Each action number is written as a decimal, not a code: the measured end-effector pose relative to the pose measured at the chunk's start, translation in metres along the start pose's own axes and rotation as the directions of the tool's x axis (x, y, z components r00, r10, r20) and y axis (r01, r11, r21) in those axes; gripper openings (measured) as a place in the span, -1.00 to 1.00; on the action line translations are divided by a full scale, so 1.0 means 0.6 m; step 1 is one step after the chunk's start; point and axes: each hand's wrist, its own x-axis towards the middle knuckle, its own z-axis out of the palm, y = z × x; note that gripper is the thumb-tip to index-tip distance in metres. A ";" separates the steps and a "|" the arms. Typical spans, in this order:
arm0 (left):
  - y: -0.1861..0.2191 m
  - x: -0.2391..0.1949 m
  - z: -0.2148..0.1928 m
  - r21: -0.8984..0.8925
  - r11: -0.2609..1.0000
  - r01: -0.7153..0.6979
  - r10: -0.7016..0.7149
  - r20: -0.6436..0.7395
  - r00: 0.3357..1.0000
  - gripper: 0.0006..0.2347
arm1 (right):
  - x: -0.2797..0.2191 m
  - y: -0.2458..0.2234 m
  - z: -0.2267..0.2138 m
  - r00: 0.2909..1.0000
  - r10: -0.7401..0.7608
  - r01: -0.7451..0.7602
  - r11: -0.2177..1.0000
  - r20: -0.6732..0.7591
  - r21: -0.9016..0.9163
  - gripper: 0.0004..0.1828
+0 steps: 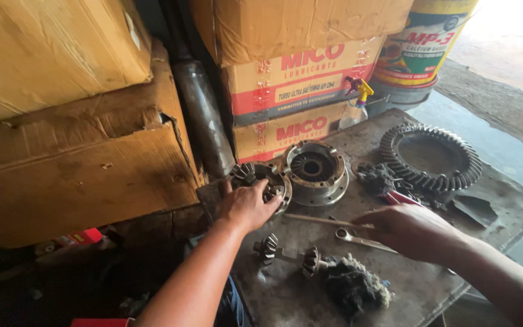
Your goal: The person assembles a metal differential housing by hand on a workbench, inserting small internal gears and a central pin into the gear carrier.
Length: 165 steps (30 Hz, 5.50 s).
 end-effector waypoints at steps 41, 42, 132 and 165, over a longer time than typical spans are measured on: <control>-0.022 0.028 0.024 -0.240 0.967 0.090 -0.072 0.082 0.994 -0.49 | 0.009 -0.060 0.019 0.969 0.118 -0.157 0.973 -0.217 -0.171 -0.64; -0.023 0.029 0.025 -0.246 0.965 0.095 -0.078 0.077 0.994 -0.49 | 0.009 -0.060 0.030 0.970 0.151 -0.180 0.973 -0.189 -0.143 -0.63; 0.144 -0.002 0.003 -0.590 0.767 -0.251 0.137 -0.231 0.963 -0.04 | 0.199 -0.050 0.010 0.799 0.601 0.001 -0.019 0.011 1.000 -0.77; 0.068 -0.011 -0.056 -0.671 0.725 -0.152 -0.058 -0.281 0.958 -0.74 | 0.209 0.008 0.092 0.924 0.000 -0.094 0.969 -0.383 -0.228 -0.46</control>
